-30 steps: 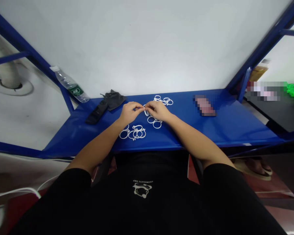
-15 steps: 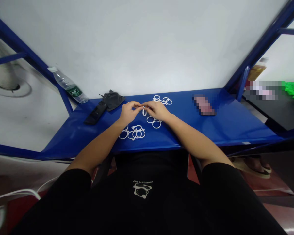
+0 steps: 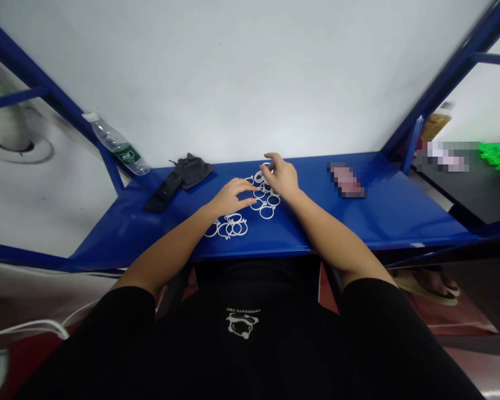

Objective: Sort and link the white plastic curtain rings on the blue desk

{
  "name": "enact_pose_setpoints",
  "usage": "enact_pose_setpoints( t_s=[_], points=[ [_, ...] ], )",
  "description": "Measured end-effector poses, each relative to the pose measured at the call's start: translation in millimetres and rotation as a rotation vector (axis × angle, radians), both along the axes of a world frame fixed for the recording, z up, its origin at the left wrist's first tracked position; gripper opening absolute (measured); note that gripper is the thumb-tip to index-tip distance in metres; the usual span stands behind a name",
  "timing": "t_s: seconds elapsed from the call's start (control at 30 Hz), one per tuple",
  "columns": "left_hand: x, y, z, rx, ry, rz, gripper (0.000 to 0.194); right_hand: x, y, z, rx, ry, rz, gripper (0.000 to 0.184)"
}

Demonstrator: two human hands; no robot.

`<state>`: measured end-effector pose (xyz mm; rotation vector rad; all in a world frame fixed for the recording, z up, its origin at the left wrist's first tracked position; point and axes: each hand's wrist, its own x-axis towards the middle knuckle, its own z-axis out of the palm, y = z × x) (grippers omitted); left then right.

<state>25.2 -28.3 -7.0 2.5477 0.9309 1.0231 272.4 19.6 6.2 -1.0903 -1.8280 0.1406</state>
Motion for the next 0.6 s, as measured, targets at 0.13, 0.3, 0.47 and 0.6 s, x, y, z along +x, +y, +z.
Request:
enact_pose_setpoints(
  t_s=[0.13,0.3,0.47,0.6],
  points=[
    [3.6,-1.5,-2.4,-0.038,0.184,-0.126,0.014,-2.7,-3.3,-1.5,-0.043,0.001,0.029,0.032],
    [-2.2,5.8,-8.6,-0.085,0.254,-0.094,0.026,-8.8,-11.5,-0.3,-0.052,-0.074,0.088,0.03],
    [-10.1,7.0,-5.5,-0.063,0.202,-0.034,0.025,-7.9,-11.1,0.4,-0.048,-0.13,0.211,0.03],
    [-13.9,5.8,1.5,0.026,0.021,0.05,0.022,-8.0,-12.1,2.5,-0.077,-0.231,0.336,0.033]
  ],
)
